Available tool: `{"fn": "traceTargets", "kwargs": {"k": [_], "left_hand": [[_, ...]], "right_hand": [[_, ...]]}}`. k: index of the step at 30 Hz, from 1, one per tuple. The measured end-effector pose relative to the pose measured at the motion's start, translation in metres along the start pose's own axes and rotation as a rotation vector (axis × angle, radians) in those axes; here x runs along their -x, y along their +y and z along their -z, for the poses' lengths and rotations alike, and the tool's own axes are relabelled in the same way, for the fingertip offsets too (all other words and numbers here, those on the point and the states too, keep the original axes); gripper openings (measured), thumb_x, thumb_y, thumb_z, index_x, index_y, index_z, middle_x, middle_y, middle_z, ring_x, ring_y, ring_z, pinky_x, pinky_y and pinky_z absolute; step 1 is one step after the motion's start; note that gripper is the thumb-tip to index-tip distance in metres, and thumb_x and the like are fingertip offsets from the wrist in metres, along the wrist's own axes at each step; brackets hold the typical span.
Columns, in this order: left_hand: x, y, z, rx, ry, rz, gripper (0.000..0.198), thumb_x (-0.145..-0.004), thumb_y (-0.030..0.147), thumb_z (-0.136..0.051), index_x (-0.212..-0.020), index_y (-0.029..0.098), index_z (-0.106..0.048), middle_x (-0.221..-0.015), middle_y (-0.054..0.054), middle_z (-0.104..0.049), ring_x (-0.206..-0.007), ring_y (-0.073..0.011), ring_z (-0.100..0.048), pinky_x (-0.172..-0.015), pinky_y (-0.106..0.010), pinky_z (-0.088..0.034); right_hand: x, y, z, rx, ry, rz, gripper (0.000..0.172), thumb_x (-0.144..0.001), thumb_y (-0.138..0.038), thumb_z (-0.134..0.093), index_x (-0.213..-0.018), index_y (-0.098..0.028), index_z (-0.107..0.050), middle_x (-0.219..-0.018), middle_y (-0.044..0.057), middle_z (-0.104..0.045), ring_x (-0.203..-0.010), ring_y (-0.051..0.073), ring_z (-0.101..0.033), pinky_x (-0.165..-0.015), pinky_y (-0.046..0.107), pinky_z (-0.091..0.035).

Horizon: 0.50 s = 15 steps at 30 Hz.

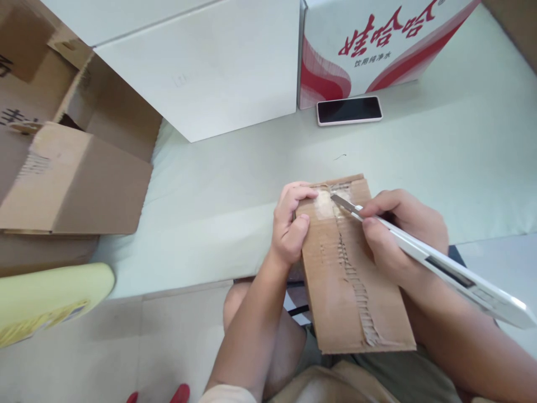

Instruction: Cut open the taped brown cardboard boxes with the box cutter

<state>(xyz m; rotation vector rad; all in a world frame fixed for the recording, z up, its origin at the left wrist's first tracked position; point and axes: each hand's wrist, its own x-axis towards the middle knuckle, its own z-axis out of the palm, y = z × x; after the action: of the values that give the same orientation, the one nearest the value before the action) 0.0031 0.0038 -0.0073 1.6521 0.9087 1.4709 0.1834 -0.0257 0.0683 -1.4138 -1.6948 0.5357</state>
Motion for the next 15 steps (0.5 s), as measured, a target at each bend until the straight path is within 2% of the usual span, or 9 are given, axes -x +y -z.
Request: {"fn": "traceTargets", "kwargs": {"k": [4,15], "left_hand": [[0.0001,0.0004,0.0002,-0.037,0.006,0.021,0.035,-0.093,0.052,-0.047,-0.111,0.025,-0.061,-0.112,-0.009,-0.064,-0.113,-0.0299,-0.061,-0.100,-0.051,-0.052],[0.0001,-0.0003,0.0009,-0.044,-0.010,-0.001,0.033,-0.094,0.050,-0.046,-0.112,0.026,-0.060,-0.113,-0.009,-0.063,-0.114,-0.0303,-0.061,-0.099,-0.050,-0.051]], "right_hand": [[0.0017,0.0021,-0.0006,-0.002,-0.017,-0.025,0.007,-0.077,-0.020,-0.059,-0.078,-0.026,-0.062,-0.052,-0.005,-0.055,-0.043,0.014,-0.046,-0.046,0.030,-0.038],[0.0013,0.0024,-0.0001,0.012,0.000,0.006,0.008,-0.076,-0.020,-0.061,-0.078,-0.027,-0.063,-0.053,-0.004,-0.055,-0.043,0.014,-0.046,-0.046,0.030,-0.038]]}}
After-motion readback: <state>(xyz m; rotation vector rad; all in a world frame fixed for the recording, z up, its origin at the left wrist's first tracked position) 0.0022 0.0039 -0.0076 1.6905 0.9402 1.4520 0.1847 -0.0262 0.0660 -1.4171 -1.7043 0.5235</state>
